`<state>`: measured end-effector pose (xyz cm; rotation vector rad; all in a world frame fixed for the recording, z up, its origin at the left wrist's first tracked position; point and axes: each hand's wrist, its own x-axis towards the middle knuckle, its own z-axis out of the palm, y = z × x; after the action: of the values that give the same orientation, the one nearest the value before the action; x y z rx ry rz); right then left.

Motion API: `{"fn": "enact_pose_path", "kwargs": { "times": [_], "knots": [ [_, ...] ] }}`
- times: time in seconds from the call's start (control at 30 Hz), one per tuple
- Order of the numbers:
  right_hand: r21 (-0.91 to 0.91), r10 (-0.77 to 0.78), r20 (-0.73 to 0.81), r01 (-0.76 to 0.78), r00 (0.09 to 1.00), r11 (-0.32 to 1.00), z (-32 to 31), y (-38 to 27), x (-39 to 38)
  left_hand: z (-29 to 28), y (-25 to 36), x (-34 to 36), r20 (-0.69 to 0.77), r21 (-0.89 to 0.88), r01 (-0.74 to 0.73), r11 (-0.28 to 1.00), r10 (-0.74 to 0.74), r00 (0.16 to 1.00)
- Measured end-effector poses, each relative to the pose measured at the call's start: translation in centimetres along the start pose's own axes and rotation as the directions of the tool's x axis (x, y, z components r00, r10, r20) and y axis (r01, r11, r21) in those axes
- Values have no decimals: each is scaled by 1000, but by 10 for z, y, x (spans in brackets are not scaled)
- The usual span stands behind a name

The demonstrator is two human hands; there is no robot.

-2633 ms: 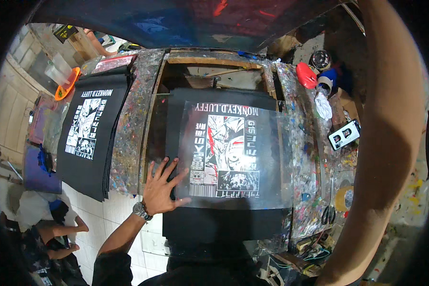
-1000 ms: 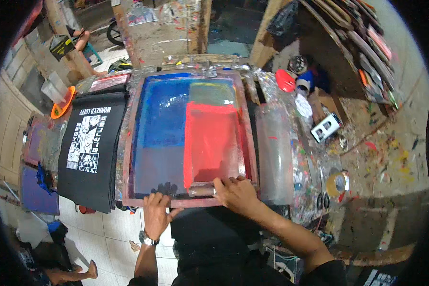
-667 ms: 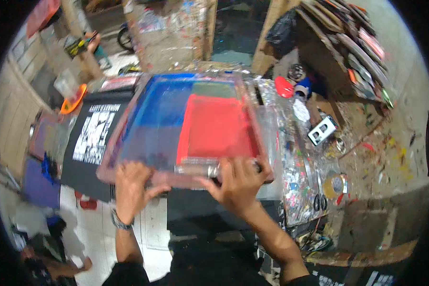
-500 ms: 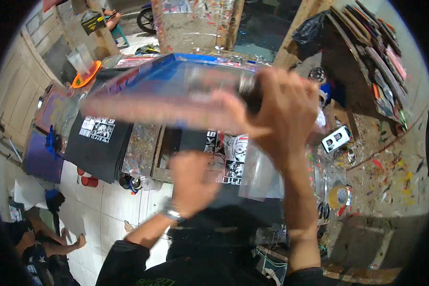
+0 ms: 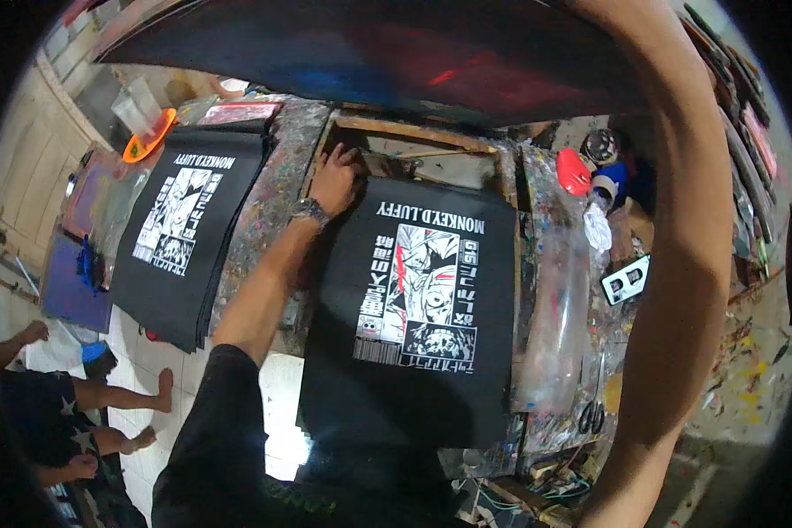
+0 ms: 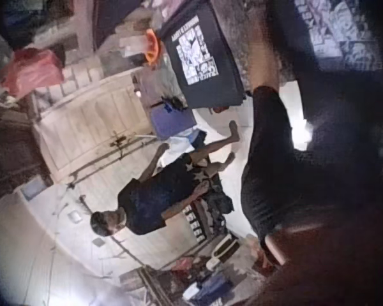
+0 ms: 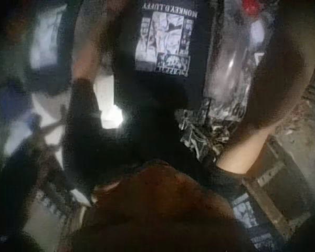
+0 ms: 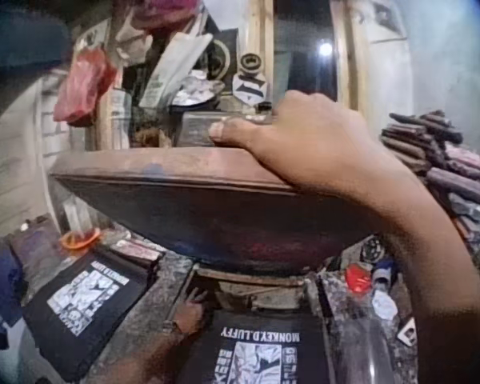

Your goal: The person performs screen printing on black shirts using a manual press. The person places a shirt on the platen, lowers the screen, applies red ink with a squeegee, and lifts the screen to reveal the print before removing the shirt and repeating the process.

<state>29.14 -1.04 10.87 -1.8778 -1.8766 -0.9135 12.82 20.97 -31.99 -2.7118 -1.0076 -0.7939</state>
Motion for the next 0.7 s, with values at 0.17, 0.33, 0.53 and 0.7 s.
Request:
{"fn": "enact_pose_path", "kwargs": {
  "times": [0.17, 0.33, 0.53, 0.7],
  "knots": [
    [8, 78, -72, -78, 994, 997, 19, 18, 8, -43, 39, 28, -208, -200, -123, 972, 81, 975],
    [90, 168, -32, -164, 985, 982, -3, 36, 18, -80, 1, 10, -112, -789, 212, 577, -474, 873],
    [70, 216, -1, -216, 976, 974, 4, 16, 37, -263, -217, -186, -519, -126, 620, 774, -584, 624],
    [-26, 191, -44, -192, 981, 981, 17, 45, 25, -266, -22, -131, -514, -173, 357, 918, -393, 762]
  ]
}}
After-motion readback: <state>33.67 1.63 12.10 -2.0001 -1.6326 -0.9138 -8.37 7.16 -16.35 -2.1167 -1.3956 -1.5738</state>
